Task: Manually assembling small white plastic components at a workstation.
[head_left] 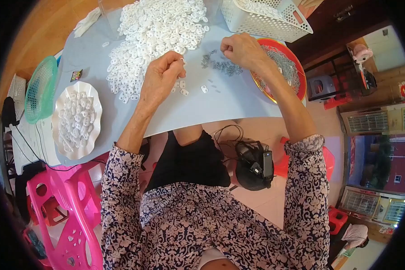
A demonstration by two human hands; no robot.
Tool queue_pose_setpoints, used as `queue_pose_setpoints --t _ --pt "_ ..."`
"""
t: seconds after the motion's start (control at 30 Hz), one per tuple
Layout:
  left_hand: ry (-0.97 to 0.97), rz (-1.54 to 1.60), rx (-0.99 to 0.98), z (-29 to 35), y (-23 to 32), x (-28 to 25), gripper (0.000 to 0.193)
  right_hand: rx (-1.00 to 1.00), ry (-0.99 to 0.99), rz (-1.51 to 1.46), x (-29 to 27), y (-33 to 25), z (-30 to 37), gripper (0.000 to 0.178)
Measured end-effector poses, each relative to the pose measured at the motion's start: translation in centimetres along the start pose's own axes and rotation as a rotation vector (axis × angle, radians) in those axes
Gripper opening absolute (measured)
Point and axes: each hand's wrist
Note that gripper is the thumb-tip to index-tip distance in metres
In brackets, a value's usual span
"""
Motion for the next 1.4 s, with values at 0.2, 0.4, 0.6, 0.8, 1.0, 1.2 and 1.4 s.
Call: queue_pose_setpoints --t 0.2,0.4,0.6,0.8,1.0,1.2,1.4 --pt "0.023 -0.011 -0.01 0.0 0.1 -0.1 0.017 -0.061 0.065 0.005 0.3 -0.5 -1.2 0.014" --pt "0.037 -0.01 -0.016 0.0 -0.1 0.0 0.016 -0.028 0.033 -0.119 2.1 -2.4 -3.6 0.015" --pt "0.02 -0.021 -0.019 -0.2 -0.1 0.3 0.016 -0.002 0.106 0.091 3.7 -2.3 -5.1 0.017" --pt "0.066 0.006 -0.036 0.0 0.1 -0.2 0.016 0.06 0.115 -0.046 0.0 -5.4 1.0 0.017" --pt "0.024 -0.006 0.016 -0.1 0.0 0.2 0.016 -0.013 -0.116 -0.323 0.3 -7.2 8.1 0.01" --pt "0.028 -0.049 0.022 0.1 0.2 0.0 0.017 -0.21 -0.045 0.018 2.6 -8.0 8.2 0.005" --pt "-0.022 -0.019 -0.033 0.0 0.5 -0.1 0.018 -0.13 -0.015 -0.059 2.1 -7.6 7.2 0.008"
Point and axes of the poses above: each hand's wrist, its own z-axis away from the middle knuckle, its own x-axis out of the palm, y = z × x, and after that the axes turned 9 degrees about -z, right-handed
